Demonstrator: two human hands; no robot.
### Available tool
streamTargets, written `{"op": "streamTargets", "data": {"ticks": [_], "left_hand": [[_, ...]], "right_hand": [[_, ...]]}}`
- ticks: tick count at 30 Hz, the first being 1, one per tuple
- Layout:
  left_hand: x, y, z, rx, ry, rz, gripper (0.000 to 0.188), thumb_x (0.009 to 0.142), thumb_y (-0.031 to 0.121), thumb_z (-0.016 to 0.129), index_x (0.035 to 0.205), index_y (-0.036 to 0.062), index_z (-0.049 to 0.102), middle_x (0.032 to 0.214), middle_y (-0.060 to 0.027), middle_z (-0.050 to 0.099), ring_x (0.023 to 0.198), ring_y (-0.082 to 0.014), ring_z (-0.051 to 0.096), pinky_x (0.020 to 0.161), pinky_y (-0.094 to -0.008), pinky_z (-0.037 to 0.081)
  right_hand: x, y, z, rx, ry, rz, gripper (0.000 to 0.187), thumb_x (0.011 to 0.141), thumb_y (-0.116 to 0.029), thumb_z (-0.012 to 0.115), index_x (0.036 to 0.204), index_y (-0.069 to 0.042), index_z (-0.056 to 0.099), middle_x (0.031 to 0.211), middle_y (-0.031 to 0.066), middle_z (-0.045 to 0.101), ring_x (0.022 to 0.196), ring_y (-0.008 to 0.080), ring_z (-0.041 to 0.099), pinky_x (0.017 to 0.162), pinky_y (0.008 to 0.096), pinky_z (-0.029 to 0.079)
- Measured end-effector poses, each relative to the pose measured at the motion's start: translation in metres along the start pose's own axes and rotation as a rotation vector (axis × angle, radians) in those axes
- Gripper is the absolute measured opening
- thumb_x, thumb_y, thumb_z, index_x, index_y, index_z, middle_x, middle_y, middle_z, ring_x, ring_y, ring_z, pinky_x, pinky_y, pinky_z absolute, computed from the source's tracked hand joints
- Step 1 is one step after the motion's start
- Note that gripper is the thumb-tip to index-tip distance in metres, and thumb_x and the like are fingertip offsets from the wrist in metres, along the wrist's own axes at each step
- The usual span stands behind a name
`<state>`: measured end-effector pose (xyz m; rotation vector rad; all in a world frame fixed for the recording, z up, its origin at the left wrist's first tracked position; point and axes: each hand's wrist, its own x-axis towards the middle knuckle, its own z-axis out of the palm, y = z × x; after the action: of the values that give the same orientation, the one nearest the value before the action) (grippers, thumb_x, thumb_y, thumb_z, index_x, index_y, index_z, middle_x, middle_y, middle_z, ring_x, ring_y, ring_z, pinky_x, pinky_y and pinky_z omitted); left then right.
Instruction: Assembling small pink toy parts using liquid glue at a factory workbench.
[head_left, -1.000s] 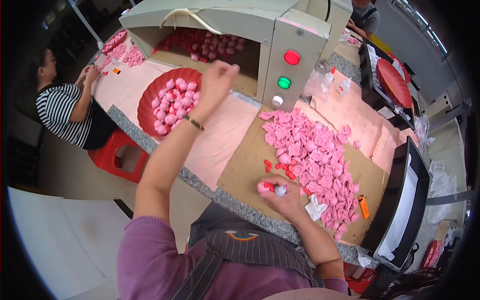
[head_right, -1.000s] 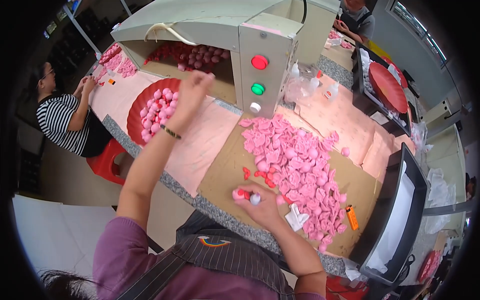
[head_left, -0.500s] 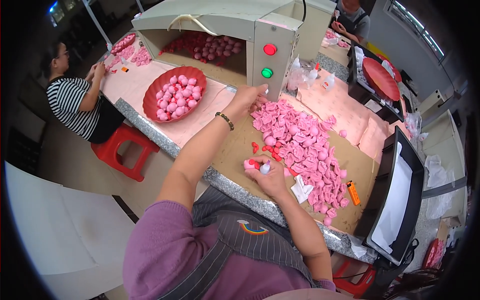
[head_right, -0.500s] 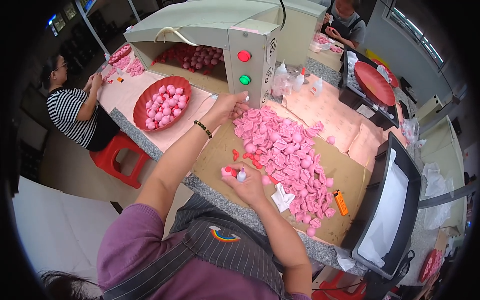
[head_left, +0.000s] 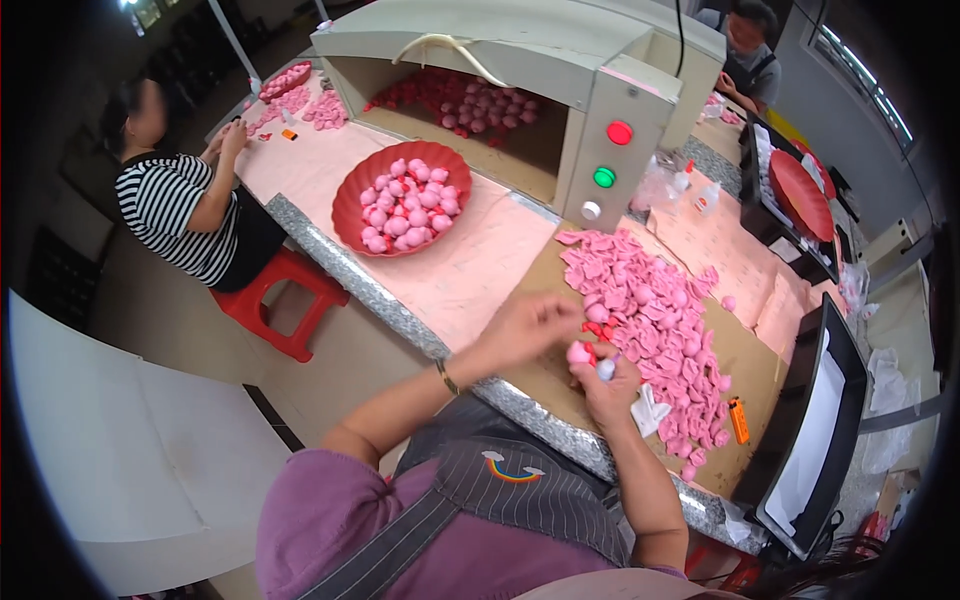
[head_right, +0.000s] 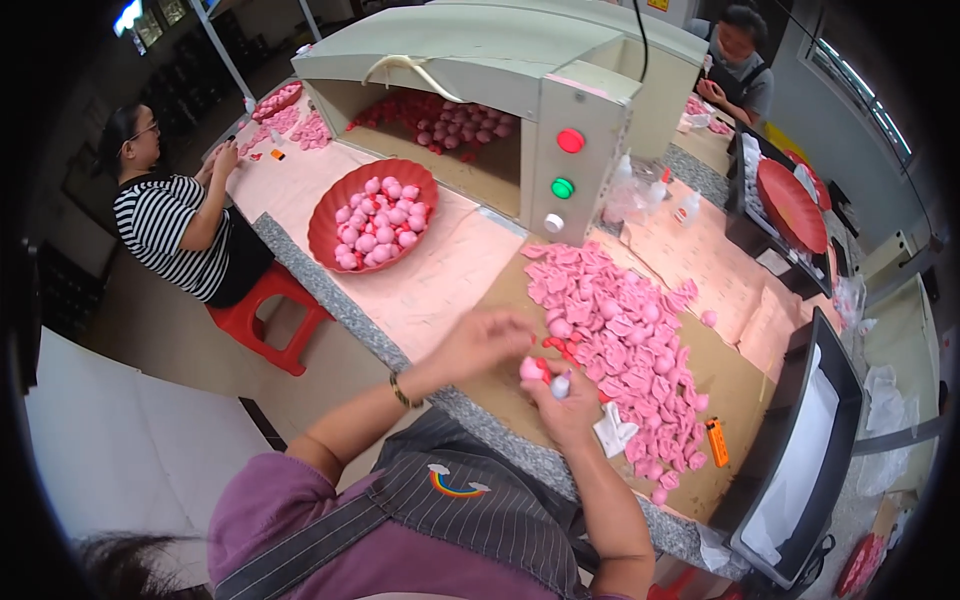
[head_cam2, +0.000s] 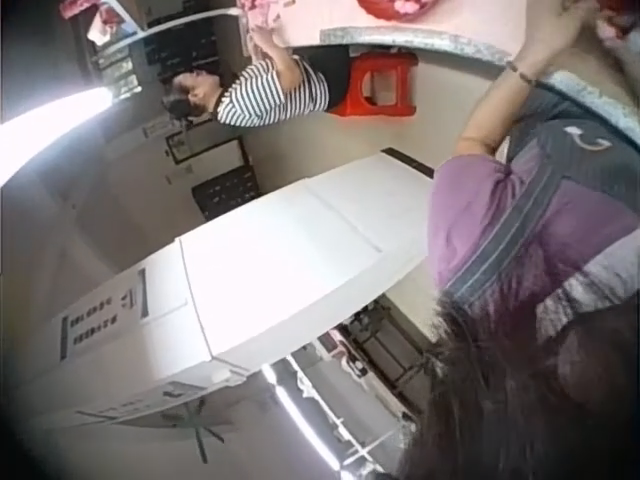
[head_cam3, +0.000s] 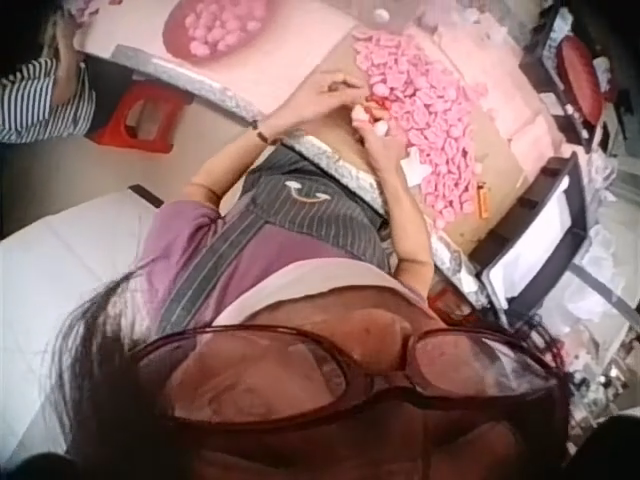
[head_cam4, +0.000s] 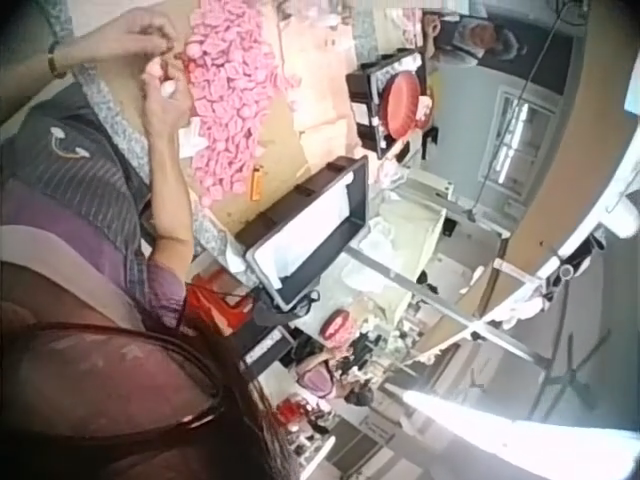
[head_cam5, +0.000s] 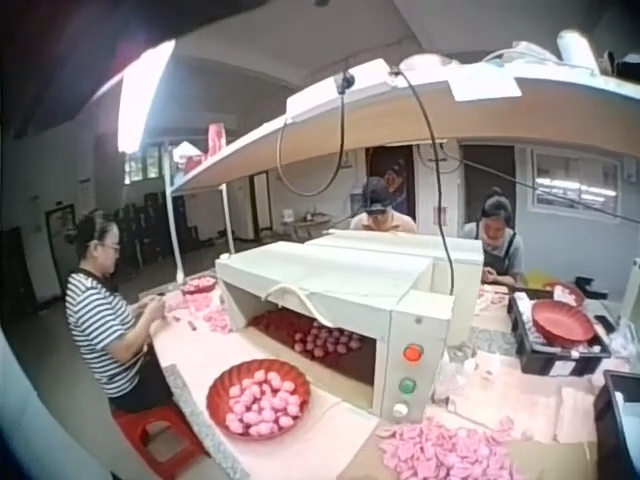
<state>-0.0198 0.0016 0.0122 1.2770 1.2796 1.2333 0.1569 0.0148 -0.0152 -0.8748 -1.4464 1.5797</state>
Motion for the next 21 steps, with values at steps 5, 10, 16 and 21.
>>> {"op": "streamTargets", "data": {"ticks": [5, 10, 16, 21], "left_hand": [[-0.035, -0.014, 0.013, -0.359, -0.028, -0.009, 0.02, 0.081, 0.003, 0.06, 0.101, -0.001, 0.063, 0.083, -0.0031, 0.061, 0.071, -0.0079, 0.058, 0.064, -0.0206, 0.049], [-0.031, -0.031, 0.008, -0.394, 0.001, -0.039, 0.021, 0.076, -0.004, 0.063, 0.097, -0.003, 0.064, 0.085, -0.0056, 0.062, 0.074, -0.0097, 0.059, 0.066, -0.0204, 0.049], [-0.021, -0.03, 0.004, -0.379, 0.054, 0.063, 0.019, 0.076, -0.01, 0.06, 0.093, -0.0049, 0.064, 0.084, -0.0085, 0.061, 0.074, -0.012, 0.059, 0.067, -0.0229, 0.05], [-0.023, -0.032, 0.009, -0.396, 0.052, 0.036, 0.018, 0.076, -0.01, 0.061, 0.093, -0.0049, 0.064, 0.084, -0.0084, 0.061, 0.075, -0.0118, 0.059, 0.067, -0.0233, 0.049]], "right_hand": [[-0.001, 0.002, -0.002, -0.372, -0.106, -0.341, 0.019, 0.076, -0.001, 0.067, 0.092, 0.002, 0.058, 0.083, 0.0063, 0.061, 0.066, 0.0097, 0.059, 0.056, 0.0212, 0.048], [0.005, -0.005, 0.009, -0.328, -0.078, -0.159, 0.018, 0.077, 0.0, 0.065, 0.093, 0.005, 0.059, 0.086, 0.01, 0.06, 0.07, 0.0136, 0.061, 0.062, 0.0233, 0.052], [0.018, -0.009, 0.014, -0.152, -0.084, -0.175, 0.025, 0.071, -0.003, 0.071, 0.093, 0.003, 0.062, 0.081, 0.0103, 0.065, 0.074, 0.0132, 0.063, 0.064, 0.0233, 0.049], [0.017, -0.002, 0.005, -0.235, -0.112, -0.284, 0.025, 0.072, -0.002, 0.071, 0.094, 0.003, 0.061, 0.081, 0.0091, 0.063, 0.072, 0.0119, 0.06, 0.064, 0.0224, 0.047]]}}
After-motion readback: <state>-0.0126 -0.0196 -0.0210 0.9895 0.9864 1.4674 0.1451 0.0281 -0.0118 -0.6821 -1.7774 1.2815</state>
